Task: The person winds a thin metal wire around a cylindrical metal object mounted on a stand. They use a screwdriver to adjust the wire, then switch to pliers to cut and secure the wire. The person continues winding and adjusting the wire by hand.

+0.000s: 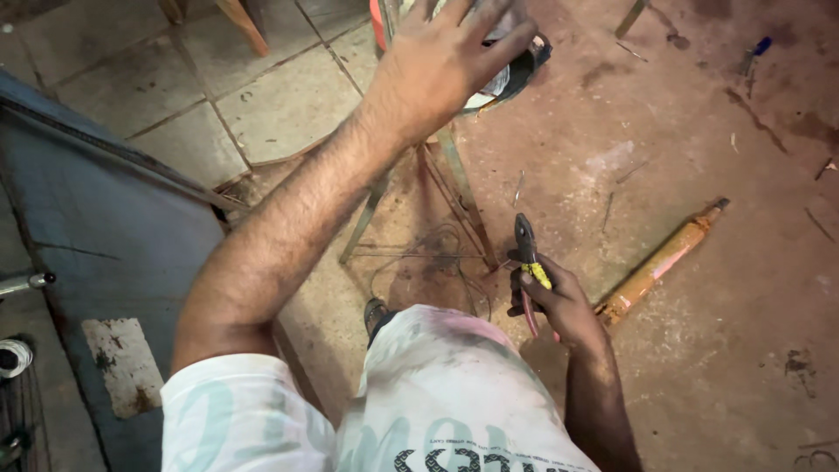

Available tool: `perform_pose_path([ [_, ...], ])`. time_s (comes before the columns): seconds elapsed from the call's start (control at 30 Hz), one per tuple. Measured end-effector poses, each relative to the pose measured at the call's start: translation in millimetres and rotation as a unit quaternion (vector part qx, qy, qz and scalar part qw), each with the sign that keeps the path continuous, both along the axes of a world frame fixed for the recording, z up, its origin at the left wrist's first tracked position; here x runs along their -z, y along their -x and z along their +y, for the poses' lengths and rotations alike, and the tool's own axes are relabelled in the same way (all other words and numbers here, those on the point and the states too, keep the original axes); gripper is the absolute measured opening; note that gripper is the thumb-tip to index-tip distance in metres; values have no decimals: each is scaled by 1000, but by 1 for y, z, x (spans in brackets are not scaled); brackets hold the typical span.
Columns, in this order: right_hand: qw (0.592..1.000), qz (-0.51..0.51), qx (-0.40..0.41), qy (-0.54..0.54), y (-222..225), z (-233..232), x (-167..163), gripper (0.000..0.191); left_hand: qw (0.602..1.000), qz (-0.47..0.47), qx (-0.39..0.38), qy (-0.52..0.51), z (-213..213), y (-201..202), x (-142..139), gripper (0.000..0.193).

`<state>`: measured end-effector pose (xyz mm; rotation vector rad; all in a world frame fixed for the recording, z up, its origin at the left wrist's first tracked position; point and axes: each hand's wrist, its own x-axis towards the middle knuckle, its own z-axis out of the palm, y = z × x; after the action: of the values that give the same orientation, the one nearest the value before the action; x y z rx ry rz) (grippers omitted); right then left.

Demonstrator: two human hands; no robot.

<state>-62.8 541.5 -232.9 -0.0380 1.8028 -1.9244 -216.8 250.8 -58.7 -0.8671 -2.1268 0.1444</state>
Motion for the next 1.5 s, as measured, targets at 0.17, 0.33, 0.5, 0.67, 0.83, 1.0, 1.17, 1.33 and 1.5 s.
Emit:
perform_pose_path([
  [0.17,1000,4,-2,-15,0,-1,4,43,998,54,-29,7,9,-2,-1,32],
  [0.33,1000,-1,-7,-23,-1,-1,17,39,992,95,-74,29,10,-3,5,40],
  [0.5,1000,-24,7,7,-5,2,32,35,994,55,-86,39,6,-2,15,42],
  [0.67,1000,-23,7,-15,-6,4,33,32,991,76,-104,40,9,6,28,49],
  [0.83,1000,-13,13,-19,-7,2,28,29,991,100,-91,21,9,10,37,49],
  [1.0,999,22,1,-35,-9,-1,26,27,993,69,-93,28,5,9,43,50],
  [1.17,1000,5,8,-26,-12,-2,27,34,988,112,-109,10,10,13,49,50],
  [1.33,999,-26,19,12,-14,0,29,35,987,111,-110,33,6,18,51,54],
  [1.5,1000,-13,13,-23,-15,-1,31,38,991,77,-107,5,6,19,57,53],
])
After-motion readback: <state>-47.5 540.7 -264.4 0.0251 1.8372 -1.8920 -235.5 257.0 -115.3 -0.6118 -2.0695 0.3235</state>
